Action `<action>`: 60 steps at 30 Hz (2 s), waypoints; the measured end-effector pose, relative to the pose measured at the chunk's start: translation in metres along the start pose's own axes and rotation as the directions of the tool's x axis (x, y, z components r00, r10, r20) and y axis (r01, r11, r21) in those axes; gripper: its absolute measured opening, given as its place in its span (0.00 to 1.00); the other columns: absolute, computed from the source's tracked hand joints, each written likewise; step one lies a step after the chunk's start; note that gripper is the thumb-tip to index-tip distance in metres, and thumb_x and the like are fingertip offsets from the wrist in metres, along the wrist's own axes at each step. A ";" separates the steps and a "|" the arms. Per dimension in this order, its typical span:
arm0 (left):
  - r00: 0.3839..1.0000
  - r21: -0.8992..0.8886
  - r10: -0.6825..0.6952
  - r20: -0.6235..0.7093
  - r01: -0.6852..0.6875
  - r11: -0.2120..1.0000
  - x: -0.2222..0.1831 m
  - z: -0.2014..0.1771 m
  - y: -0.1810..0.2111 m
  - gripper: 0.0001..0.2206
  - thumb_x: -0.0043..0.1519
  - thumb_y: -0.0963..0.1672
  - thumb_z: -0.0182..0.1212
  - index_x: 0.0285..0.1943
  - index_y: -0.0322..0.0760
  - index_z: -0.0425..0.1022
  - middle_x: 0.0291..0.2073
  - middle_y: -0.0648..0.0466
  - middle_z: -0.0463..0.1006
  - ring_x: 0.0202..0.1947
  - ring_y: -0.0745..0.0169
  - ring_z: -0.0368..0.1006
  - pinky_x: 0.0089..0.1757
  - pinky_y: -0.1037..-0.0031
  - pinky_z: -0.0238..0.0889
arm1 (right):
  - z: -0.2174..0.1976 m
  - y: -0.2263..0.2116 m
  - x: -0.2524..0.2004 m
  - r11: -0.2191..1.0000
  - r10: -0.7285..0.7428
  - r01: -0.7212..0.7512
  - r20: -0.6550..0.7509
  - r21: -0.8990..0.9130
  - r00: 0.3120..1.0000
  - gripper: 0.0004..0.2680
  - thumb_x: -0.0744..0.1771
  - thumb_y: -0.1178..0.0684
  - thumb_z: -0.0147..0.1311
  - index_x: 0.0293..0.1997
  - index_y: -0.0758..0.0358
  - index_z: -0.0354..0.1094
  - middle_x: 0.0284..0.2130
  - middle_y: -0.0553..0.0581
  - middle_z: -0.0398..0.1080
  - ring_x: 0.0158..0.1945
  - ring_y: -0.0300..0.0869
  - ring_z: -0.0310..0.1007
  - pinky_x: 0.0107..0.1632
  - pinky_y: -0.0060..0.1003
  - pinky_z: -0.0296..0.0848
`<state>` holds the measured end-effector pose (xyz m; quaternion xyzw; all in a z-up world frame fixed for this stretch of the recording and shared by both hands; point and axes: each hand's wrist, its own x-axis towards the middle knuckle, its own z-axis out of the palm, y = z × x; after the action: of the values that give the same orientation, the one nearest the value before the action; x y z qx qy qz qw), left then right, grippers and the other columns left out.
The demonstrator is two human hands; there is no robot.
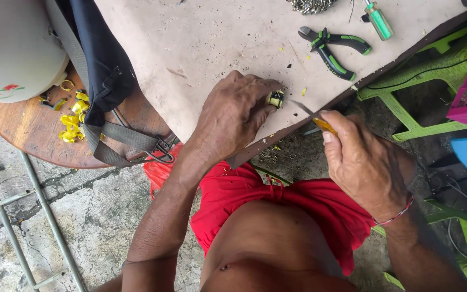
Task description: Disassembling a small electronic component, possibly a transformer, using various hand tools like pliers and a utility knife.
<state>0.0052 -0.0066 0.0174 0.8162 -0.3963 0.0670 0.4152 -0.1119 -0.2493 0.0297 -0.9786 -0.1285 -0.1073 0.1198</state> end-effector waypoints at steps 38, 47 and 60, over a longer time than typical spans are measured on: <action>0.998 -0.238 -0.001 -0.060 -0.013 0.971 -0.008 -0.002 -0.007 0.13 0.68 0.42 0.65 0.59 0.33 0.76 0.48 0.45 0.80 0.49 0.51 0.76 0.52 0.65 0.72 | 0.002 -0.024 0.014 0.996 0.010 0.000 0.110 -0.090 0.994 0.23 0.68 0.60 0.50 0.75 0.43 0.61 0.34 0.52 0.68 0.24 0.54 0.70 0.25 0.52 0.69; 0.934 -0.658 -0.292 -0.206 0.089 0.748 -0.019 0.008 0.049 0.08 0.67 0.45 0.65 0.52 0.45 0.78 0.49 0.53 0.74 0.53 0.64 0.72 0.56 0.73 0.67 | -0.004 -0.037 0.001 0.873 0.107 -0.136 0.089 0.469 0.990 0.20 0.72 0.52 0.41 0.76 0.57 0.51 0.43 0.53 0.78 0.40 0.51 0.80 0.46 0.46 0.75; 0.930 -0.918 -0.332 -0.161 -0.017 0.397 -0.018 0.024 0.070 0.09 0.66 0.38 0.65 0.52 0.38 0.73 0.51 0.46 0.73 0.55 0.62 0.72 0.55 0.76 0.68 | -0.009 -0.043 -0.017 0.323 0.163 -0.282 0.240 0.903 0.957 0.20 0.72 0.46 0.38 0.74 0.61 0.57 0.30 0.52 0.60 0.30 0.38 0.55 0.36 0.30 0.64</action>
<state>-0.0616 -0.0376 0.0380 0.4722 -0.2159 -0.0674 0.8520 -0.1413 -0.2147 0.0431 -0.7499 -0.0371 0.0532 0.6584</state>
